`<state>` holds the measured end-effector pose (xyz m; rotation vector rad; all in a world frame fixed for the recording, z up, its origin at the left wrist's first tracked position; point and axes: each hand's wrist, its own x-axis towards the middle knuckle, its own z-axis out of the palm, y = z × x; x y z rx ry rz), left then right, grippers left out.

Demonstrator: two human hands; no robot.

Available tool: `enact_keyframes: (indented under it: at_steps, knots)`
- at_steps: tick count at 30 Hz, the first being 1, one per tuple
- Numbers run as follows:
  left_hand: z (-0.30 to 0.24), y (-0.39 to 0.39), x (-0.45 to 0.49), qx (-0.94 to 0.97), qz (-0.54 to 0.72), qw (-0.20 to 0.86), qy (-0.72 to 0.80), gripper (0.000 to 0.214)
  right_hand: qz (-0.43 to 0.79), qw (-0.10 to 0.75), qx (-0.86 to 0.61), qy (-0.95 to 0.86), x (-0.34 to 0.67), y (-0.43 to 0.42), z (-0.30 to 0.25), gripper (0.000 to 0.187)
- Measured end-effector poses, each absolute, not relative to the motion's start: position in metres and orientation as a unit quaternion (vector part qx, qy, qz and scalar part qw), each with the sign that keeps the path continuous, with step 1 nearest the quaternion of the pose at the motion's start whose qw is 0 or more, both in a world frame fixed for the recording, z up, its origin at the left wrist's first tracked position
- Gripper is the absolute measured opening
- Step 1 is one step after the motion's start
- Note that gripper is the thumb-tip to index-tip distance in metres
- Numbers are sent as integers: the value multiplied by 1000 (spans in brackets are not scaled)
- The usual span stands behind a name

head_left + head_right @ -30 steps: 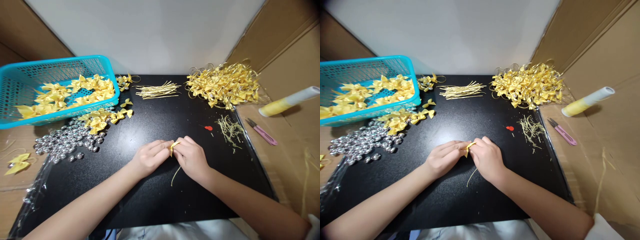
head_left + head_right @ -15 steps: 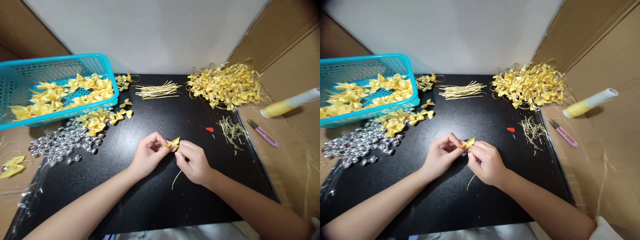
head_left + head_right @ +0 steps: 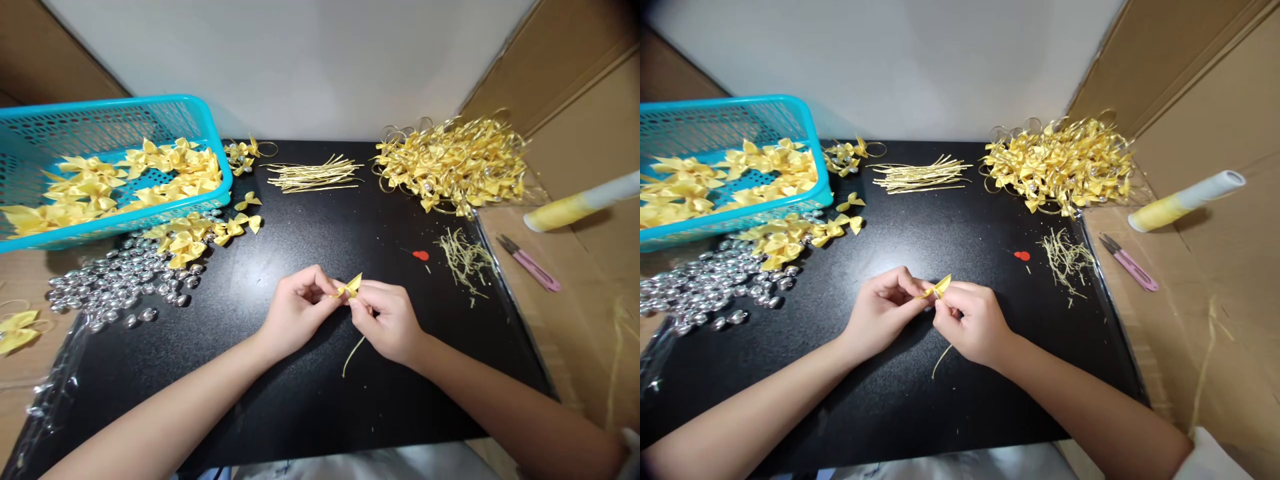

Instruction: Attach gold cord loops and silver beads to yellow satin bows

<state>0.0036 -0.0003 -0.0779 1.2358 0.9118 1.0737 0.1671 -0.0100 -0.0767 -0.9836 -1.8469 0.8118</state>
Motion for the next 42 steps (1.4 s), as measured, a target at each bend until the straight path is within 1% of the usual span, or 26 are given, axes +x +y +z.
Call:
enact_keyframes:
  at_steps: [26, 35, 42]
  knots:
    - [-79, 0, 3, 548, 463, 563, 410, 22, 326, 370, -417, -763, 167, -10, -78, 30]
    - [-78, 0, 4, 530, 471, 562, 426, 22, 334, 398, -408, -751, 167, -9, -78, 33]
    - [-79, 0, 4, 523, 472, 577, 413, 20, 334, 376, -413, -760, 168, -8, -78, 32]
